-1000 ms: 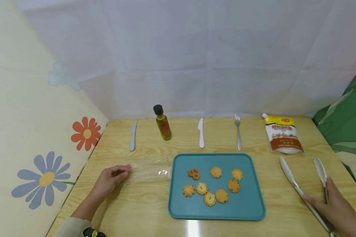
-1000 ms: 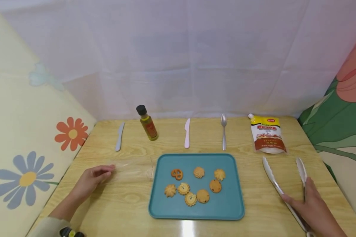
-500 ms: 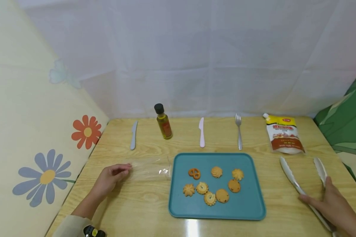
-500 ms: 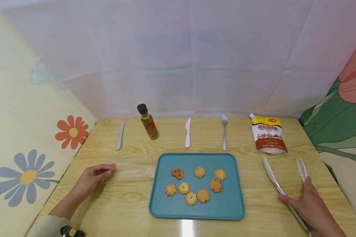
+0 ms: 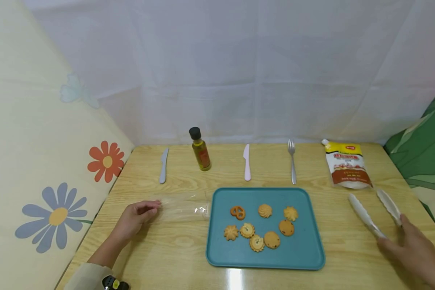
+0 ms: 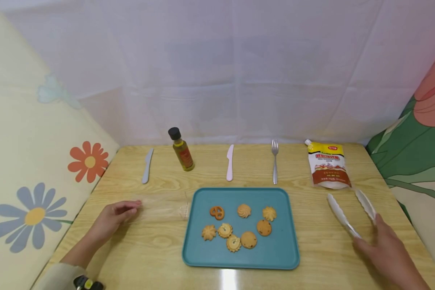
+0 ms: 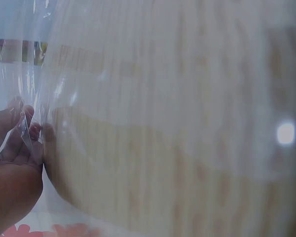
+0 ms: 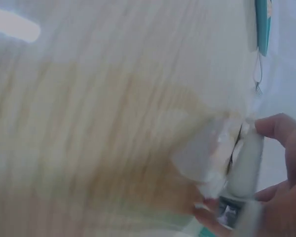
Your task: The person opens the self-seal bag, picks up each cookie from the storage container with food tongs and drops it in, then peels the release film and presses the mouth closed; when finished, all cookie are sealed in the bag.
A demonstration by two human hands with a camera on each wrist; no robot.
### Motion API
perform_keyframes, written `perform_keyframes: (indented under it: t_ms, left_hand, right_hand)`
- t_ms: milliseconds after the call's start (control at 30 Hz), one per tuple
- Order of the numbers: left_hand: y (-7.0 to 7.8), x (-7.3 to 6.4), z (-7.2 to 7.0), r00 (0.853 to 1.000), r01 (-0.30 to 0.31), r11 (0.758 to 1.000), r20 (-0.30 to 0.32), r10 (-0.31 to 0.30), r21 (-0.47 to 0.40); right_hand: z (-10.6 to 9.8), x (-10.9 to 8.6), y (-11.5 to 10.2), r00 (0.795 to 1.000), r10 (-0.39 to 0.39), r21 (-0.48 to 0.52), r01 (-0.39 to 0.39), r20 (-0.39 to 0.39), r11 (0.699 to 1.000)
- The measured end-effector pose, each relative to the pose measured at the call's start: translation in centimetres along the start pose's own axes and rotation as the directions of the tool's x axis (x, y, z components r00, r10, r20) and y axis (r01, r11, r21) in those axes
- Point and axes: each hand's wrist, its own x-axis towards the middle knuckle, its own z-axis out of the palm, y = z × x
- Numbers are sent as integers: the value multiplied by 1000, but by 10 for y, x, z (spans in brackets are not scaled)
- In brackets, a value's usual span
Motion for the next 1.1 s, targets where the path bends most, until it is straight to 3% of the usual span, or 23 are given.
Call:
perform_keyframes:
  t_ms: [200,333,433,600,700,867,1100]
  left_hand:
    - [3,0,0,1000,9,1000,-3,-9,9]
    - [4,0,0,1000,2,1000,2,-2,2]
    - [4,0,0,1000,-6,1000,2,6,3]
    - [5,-1,1,1000,-9,1000,-1,9,0]
    - [5,-1,1,1000,-9,1000,-2,9,-1]
    - [4,-1,1,1000,-1,1000,-3,1,1]
    - [3,-1,0,1000,5,1000,4,-5,-10]
  right_hand:
    - [-5,1,-7,972,-88,-45,80,-216,996]
    - [-6,2,-14,949,-120,-77,102,-291,992]
    - [-8,4,-22,951,-143,-96,121,-273,988]
    - [-11,11,-38,983,-119,-110,104,-140,989]
    - [-12,15,-48,988,-130,-112,120,-85,986]
    - [-10,18,-64,966,-249,-114,240,-66,964]
    - [-4,22,-78,929,-370,-207,361,-2,909]
